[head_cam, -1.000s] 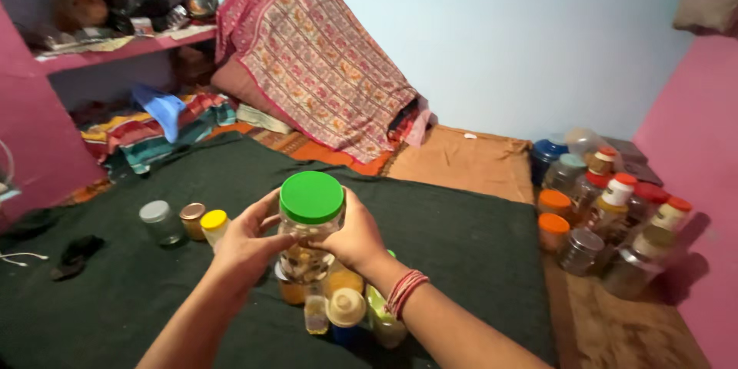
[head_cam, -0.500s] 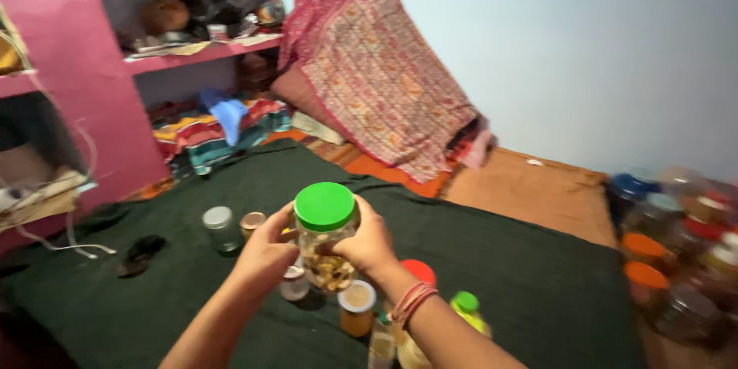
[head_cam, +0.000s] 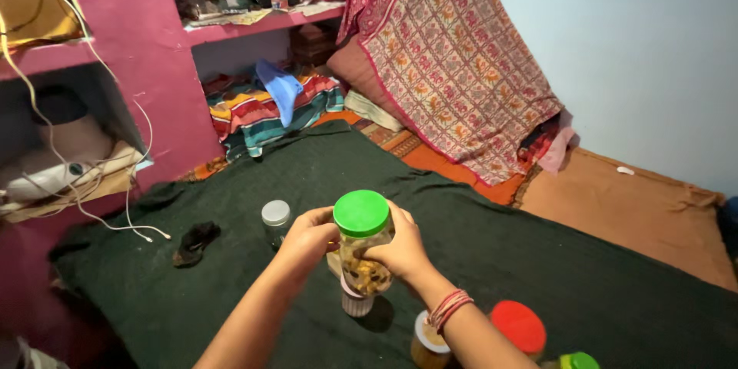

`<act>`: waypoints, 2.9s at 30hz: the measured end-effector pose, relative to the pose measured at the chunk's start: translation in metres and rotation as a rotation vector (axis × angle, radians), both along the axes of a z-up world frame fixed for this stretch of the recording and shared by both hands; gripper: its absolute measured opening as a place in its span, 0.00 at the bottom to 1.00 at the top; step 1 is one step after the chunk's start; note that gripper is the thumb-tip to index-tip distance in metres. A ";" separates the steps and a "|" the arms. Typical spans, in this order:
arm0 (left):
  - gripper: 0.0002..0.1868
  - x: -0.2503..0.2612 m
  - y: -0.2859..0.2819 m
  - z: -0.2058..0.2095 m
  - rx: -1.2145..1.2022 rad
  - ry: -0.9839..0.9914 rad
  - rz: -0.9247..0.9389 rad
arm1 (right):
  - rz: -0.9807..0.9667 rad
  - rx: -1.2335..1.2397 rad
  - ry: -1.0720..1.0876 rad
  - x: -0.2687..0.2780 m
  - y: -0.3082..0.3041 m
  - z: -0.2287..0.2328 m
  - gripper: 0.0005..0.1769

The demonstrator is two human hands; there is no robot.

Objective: The person picks up various plastic jars and bottles from a wooden shelf and places them one by one onto a dark green mat on the floor. The person handles containers with different colored lids, including red, green, yellow, and white, moving them from the shelf to the mat in a sequential manner.

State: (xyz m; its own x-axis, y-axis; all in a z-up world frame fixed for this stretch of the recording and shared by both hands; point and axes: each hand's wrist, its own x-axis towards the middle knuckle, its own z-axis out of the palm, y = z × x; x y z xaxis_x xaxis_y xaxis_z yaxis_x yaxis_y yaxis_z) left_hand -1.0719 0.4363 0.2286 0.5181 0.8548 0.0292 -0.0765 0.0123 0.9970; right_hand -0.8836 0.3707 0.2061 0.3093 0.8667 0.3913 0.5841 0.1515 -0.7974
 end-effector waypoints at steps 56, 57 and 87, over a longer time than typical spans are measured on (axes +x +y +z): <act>0.41 -0.075 0.267 -0.340 0.100 0.451 0.165 | -0.162 -0.752 0.397 -0.132 0.228 -0.261 0.52; 0.41 -0.076 0.262 -0.331 0.152 0.478 0.154 | -0.172 -0.747 0.386 -0.131 0.224 -0.252 0.52; 0.44 0.006 0.017 -0.105 0.866 0.748 -0.081 | -0.501 -0.422 -0.593 -0.076 -0.040 -0.032 0.38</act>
State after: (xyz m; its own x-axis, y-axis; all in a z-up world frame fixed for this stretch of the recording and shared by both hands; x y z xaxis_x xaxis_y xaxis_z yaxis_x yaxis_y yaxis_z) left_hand -1.0657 0.4532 0.1238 0.7061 0.6612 0.2532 0.5083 -0.7224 0.4688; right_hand -0.9593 0.3304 0.1736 0.5394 0.7922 0.2854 0.8380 -0.4720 -0.2737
